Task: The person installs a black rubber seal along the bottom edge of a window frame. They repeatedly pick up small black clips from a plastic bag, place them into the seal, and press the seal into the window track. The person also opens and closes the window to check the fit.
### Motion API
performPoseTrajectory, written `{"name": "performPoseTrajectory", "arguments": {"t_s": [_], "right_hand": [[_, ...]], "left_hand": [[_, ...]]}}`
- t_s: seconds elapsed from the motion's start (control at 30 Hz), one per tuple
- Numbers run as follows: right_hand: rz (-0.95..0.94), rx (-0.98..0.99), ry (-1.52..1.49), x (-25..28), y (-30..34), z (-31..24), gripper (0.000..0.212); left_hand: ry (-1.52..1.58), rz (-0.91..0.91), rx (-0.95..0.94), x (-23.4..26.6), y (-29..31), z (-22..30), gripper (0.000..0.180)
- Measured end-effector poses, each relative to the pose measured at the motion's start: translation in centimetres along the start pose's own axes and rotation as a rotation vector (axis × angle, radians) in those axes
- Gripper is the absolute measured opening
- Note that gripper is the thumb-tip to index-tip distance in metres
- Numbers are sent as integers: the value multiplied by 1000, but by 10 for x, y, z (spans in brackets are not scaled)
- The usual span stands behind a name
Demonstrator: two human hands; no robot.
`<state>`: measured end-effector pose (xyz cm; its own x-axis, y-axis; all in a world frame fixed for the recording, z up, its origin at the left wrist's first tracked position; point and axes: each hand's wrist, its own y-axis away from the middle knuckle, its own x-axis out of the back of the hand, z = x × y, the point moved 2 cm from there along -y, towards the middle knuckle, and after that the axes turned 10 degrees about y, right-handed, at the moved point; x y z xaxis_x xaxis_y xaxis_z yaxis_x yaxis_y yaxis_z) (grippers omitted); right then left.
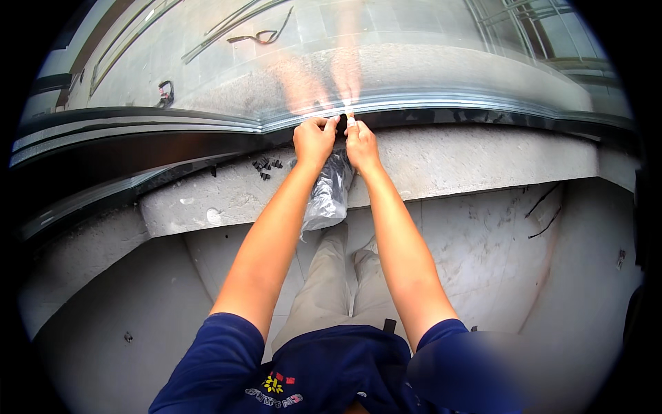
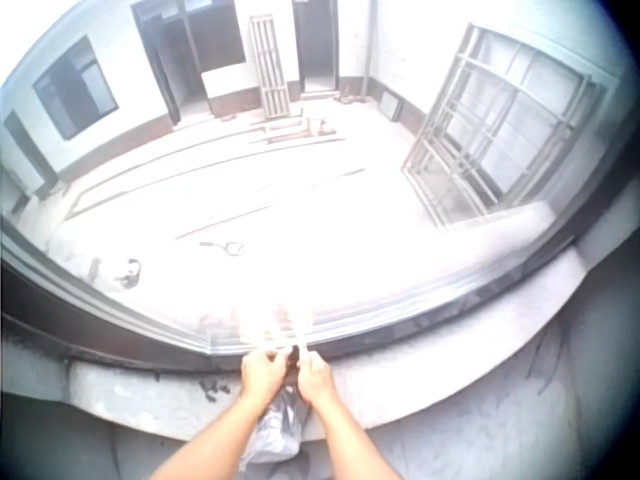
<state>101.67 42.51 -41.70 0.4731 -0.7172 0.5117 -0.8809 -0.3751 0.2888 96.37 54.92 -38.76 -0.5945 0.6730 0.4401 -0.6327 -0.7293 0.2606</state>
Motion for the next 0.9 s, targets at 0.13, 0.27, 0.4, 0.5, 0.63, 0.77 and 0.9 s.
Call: {"name": "performPoseTrajectory", "arguments": {"t_s": [0.13, 0.27, 0.4, 0.5, 0.63, 0.77, 0.9], "right_hand": [[-6, -18, 6, 2, 2, -7, 46], [-4, -41, 35, 2, 2, -12, 47], [25, -90, 96, 0, 1, -14, 46], [8, -152, 92, -3, 0, -14, 45], [21, -155, 84, -8, -6, -9, 44], [-3, -116, -79, -11, -7, 6, 40], [12, -131, -326, 5, 7, 30, 44]], "left_hand": [[109, 38, 42, -4, 1, -4, 33], [71, 62, 78, -6, 0, -4, 31], [32, 94, 176, -10, -1, -4, 30], [27, 74, 240, -11, -6, -3, 28], [228, 2, 410, -9, -11, -1, 23], [380, -114, 455, -1, -9, 6, 23], [498, -147, 633, 4, -1, 11, 27]]}}
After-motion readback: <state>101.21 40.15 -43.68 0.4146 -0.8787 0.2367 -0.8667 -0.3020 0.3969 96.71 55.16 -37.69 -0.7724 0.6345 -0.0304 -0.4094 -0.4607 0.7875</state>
